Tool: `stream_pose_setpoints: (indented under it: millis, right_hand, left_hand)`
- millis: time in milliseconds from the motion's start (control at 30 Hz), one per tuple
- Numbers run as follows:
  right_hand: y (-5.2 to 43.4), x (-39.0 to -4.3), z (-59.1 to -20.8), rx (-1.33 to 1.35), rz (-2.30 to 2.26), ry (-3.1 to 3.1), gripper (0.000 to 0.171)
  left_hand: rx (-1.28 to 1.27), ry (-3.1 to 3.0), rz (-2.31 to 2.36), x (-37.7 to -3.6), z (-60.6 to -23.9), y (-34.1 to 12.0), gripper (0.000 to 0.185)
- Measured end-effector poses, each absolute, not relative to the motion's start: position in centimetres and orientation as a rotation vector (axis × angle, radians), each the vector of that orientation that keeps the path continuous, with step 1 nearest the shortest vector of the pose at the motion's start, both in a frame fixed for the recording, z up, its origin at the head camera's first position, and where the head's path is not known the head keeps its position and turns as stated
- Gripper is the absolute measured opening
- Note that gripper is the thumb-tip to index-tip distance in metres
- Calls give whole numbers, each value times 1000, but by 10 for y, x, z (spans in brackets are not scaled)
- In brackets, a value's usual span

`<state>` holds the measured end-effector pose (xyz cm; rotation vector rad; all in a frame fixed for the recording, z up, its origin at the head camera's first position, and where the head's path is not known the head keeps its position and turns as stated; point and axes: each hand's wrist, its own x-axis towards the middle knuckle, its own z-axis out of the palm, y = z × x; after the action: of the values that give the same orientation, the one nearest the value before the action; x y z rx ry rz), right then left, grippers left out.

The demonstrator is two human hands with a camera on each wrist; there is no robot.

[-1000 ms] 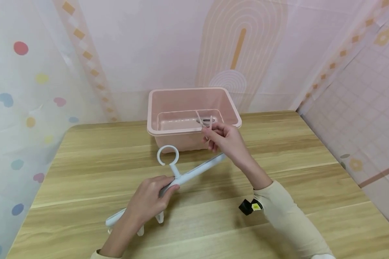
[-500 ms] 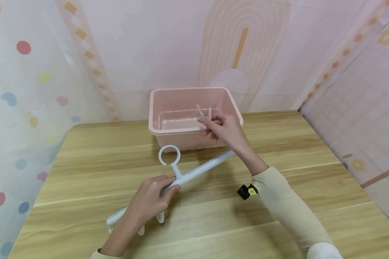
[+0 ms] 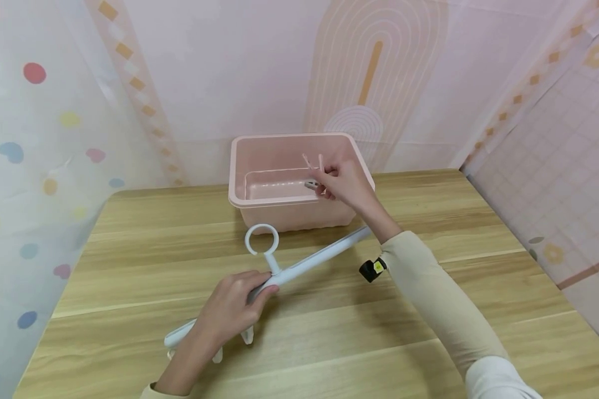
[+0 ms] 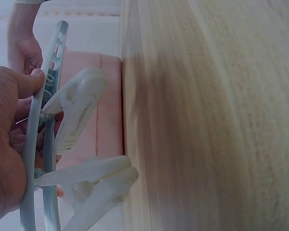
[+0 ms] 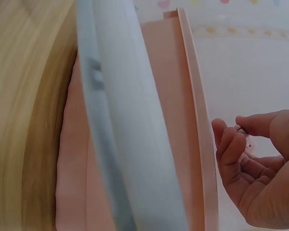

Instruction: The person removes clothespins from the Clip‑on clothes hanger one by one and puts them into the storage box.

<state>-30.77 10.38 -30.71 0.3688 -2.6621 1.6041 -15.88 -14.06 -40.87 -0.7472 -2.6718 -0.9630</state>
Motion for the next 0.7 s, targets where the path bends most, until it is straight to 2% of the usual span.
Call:
stream_pose_setpoints:
  millis: [400, 700]
  right_hand:
    - [108, -328, -305, 237, 1664, -2702, 38]
    - [115, -340, -304, 124, 1602, -2723, 28]
  left_hand:
    - [-766, -2668, -953, -159, -409, -137, 8]
    - [-762, -2685, -958, -157, -410, -135, 11]
